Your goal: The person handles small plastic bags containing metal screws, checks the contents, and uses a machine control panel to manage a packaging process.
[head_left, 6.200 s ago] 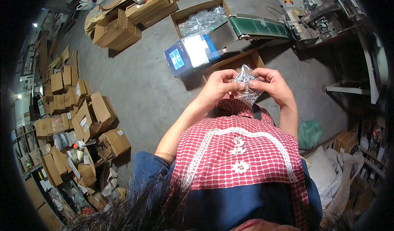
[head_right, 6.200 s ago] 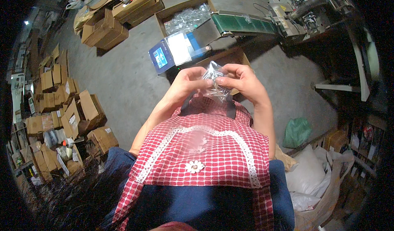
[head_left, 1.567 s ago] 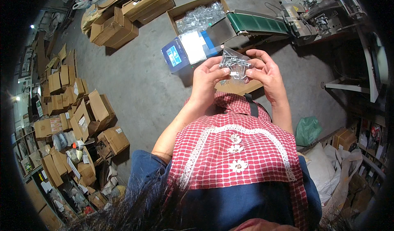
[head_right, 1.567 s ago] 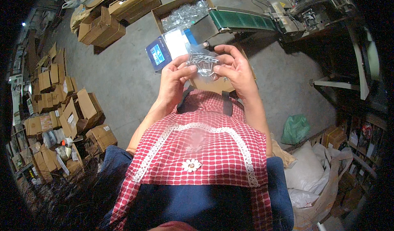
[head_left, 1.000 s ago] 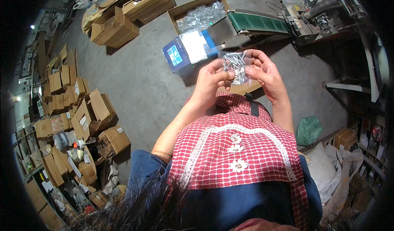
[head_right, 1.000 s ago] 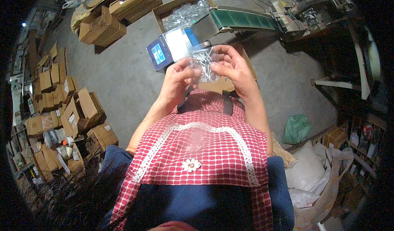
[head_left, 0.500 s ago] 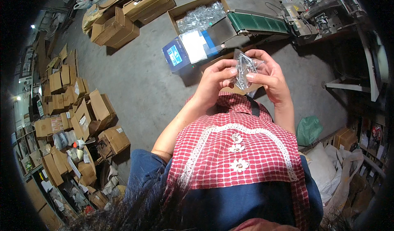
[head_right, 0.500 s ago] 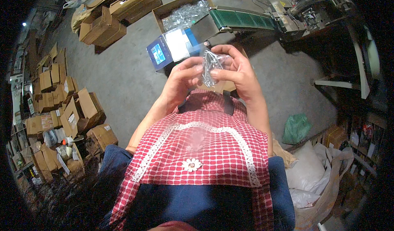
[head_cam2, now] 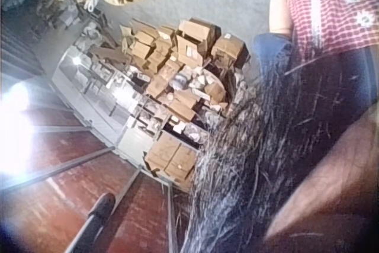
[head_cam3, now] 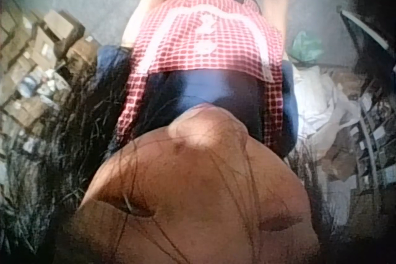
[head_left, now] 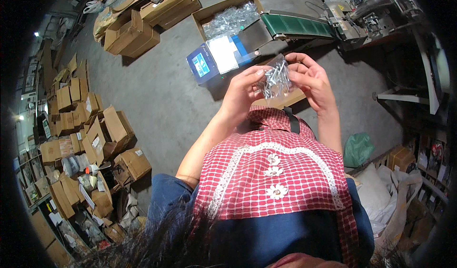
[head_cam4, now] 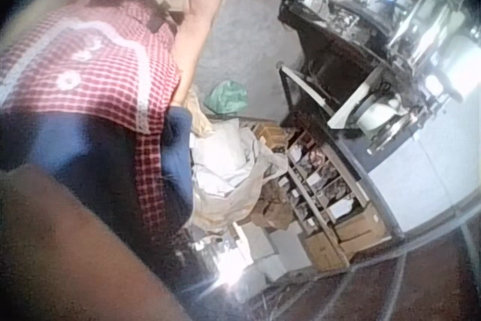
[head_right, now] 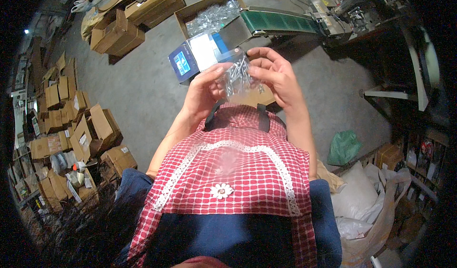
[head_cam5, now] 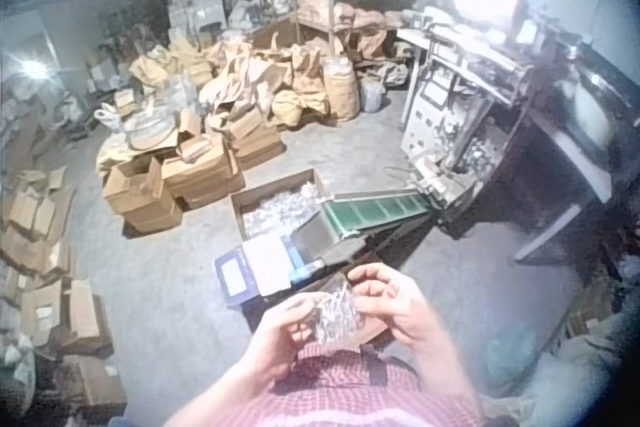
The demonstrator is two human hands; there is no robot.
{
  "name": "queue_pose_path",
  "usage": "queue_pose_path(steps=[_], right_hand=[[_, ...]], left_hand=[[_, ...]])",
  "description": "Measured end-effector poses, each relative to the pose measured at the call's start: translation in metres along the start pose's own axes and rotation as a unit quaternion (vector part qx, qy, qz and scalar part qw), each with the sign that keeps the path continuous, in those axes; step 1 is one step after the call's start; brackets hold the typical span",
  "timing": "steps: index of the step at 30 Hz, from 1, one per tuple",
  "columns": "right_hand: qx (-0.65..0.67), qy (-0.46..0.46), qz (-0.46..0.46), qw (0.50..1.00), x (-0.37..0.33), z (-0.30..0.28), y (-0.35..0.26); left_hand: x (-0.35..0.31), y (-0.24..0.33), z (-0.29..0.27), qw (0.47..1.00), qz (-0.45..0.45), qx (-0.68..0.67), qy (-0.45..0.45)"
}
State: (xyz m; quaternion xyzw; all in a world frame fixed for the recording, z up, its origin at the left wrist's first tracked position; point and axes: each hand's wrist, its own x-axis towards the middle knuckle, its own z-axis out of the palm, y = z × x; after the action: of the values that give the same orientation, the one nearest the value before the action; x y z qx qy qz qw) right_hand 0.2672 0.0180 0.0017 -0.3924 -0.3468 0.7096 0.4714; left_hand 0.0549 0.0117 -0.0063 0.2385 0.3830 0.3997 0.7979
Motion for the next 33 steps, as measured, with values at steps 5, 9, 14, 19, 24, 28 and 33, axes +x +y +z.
queue_pose_path(steps=[5, 9, 14, 19, 24, 28, 33], right_hand=[[0.016, 0.011, 0.017, 1.0, -0.008, 0.003, -0.005], [-0.078, 0.023, 0.031, 0.996, -0.001, -0.008, 0.002], [-0.058, -0.024, 0.005, 0.998, -0.006, -0.006, 0.002], [-0.063, 0.012, -0.032, 0.997, 0.001, -0.014, 0.01], [-0.05, 0.01, -0.014, 0.999, -0.012, -0.004, -0.008], [-0.08, -0.002, 0.033, 0.996, -0.011, -0.005, -0.009], [-0.046, -0.003, 0.027, 0.999, -0.01, 0.007, 0.008]], left_hand=[[0.0, -0.007, -0.005, 0.999, -0.019, -0.035, -0.012], [0.002, -0.012, -0.011, 0.997, 0.048, 0.04, 0.049], [0.003, -0.011, -0.009, 0.998, 0.06, 0.002, 0.029], [0.0, -0.014, -0.007, 0.998, 0.056, 0.008, 0.013], [0.002, -0.008, -0.005, 0.997, 0.072, 0.002, 0.009], [-0.001, -0.008, -0.004, 0.997, 0.073, 0.001, 0.024], [0.0, -0.009, -0.005, 0.995, 0.077, 0.058, -0.009]])
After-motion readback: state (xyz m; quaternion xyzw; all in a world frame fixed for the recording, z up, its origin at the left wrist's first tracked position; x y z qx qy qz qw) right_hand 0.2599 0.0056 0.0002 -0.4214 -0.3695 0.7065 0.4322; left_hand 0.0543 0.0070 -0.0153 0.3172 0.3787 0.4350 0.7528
